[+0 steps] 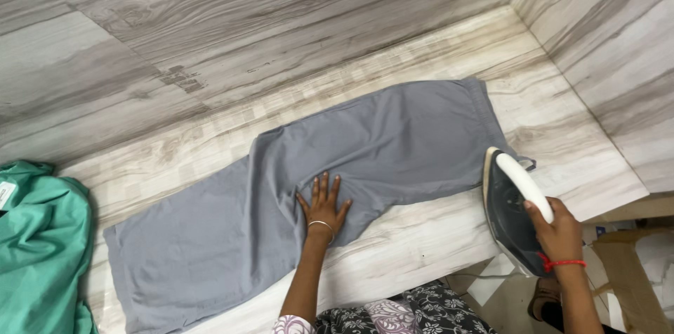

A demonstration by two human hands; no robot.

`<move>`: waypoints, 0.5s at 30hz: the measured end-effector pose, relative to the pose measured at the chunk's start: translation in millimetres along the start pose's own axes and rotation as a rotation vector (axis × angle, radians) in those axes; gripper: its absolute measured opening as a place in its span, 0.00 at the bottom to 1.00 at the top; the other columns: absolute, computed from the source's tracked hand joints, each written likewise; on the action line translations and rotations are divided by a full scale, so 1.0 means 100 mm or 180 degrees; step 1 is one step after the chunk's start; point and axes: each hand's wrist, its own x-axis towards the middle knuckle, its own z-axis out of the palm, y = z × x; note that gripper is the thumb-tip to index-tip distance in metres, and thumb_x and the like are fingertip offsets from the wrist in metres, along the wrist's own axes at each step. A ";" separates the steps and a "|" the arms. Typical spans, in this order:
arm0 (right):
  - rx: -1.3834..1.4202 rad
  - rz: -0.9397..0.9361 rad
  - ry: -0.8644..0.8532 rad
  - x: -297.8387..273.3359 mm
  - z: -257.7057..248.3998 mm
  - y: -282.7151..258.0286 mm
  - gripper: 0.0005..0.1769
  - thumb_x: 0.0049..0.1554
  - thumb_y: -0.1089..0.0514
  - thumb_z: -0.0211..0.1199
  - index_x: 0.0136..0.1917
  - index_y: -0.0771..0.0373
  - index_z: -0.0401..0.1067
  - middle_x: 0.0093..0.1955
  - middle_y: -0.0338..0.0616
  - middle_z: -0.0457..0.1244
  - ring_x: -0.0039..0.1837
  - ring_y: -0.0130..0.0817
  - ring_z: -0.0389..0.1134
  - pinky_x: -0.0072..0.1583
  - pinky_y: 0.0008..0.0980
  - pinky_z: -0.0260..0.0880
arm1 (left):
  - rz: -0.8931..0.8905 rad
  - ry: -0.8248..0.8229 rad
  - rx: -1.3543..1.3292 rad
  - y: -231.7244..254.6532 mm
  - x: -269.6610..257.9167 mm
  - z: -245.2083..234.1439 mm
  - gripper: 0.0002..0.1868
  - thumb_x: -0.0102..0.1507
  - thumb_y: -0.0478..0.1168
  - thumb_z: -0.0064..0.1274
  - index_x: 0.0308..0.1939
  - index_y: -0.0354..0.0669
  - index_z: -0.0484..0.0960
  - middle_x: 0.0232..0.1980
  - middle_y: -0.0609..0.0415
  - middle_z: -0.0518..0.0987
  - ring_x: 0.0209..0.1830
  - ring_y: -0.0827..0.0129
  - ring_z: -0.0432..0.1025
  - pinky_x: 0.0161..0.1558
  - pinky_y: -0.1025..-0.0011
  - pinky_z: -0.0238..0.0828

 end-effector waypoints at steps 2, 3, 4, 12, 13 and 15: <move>0.0024 0.0214 0.0040 0.16 -0.05 0.09 0.30 0.64 0.39 0.63 0.62 0.70 0.75 0.33 0.57 0.68 0.35 0.46 0.70 0.40 0.42 0.69 | -0.0261 -0.0027 0.0078 -0.27 -0.03 -0.08 0.40 0.67 0.69 0.33 0.81 0.73 0.40 0.85 0.66 0.33 0.85 0.66 0.28 0.75 0.35 0.18; -0.0005 0.0277 0.0065 0.26 -0.06 0.14 0.32 0.64 0.38 0.63 0.62 0.71 0.75 0.35 0.57 0.68 0.35 0.47 0.71 0.40 0.43 0.70 | -0.0384 -0.0004 0.0072 -0.41 -0.06 -0.11 0.40 0.67 0.69 0.33 0.81 0.74 0.40 0.85 0.67 0.33 0.85 0.66 0.28 0.76 0.36 0.19; -0.0034 0.0340 0.0090 0.37 -0.06 0.20 0.33 0.64 0.37 0.63 0.63 0.71 0.74 0.37 0.57 0.68 0.36 0.48 0.72 0.41 0.44 0.71 | -0.0506 0.0019 0.0066 -0.56 -0.09 -0.13 0.40 0.66 0.69 0.33 0.81 0.74 0.40 0.85 0.67 0.33 0.85 0.66 0.28 0.76 0.37 0.20; -0.1102 -0.0094 -0.0073 1.16 0.28 0.64 0.37 0.66 0.29 0.57 0.61 0.66 0.77 0.41 0.62 0.71 0.50 0.62 0.73 0.54 0.54 0.72 | -0.0541 0.0491 -0.0245 -1.35 -0.51 -0.08 0.40 0.65 0.63 0.44 0.79 0.64 0.51 0.84 0.60 0.42 0.84 0.63 0.35 0.78 0.44 0.25; -0.1078 -0.0090 -0.0098 1.22 0.30 0.61 0.37 0.66 0.28 0.56 0.62 0.65 0.77 0.42 0.63 0.71 0.51 0.63 0.73 0.54 0.55 0.72 | -0.0414 0.0604 -0.0333 -1.39 -0.59 -0.05 0.39 0.65 0.63 0.46 0.78 0.62 0.54 0.84 0.59 0.45 0.84 0.63 0.37 0.78 0.46 0.26; -0.1363 -0.0009 -0.0169 1.33 0.32 0.45 0.35 0.66 0.30 0.57 0.62 0.65 0.77 0.45 0.63 0.71 0.53 0.63 0.72 0.54 0.55 0.71 | -0.0265 0.1381 -0.0300 -1.45 -0.85 0.06 0.37 0.64 0.59 0.50 0.75 0.58 0.60 0.81 0.55 0.54 0.82 0.58 0.44 0.78 0.45 0.32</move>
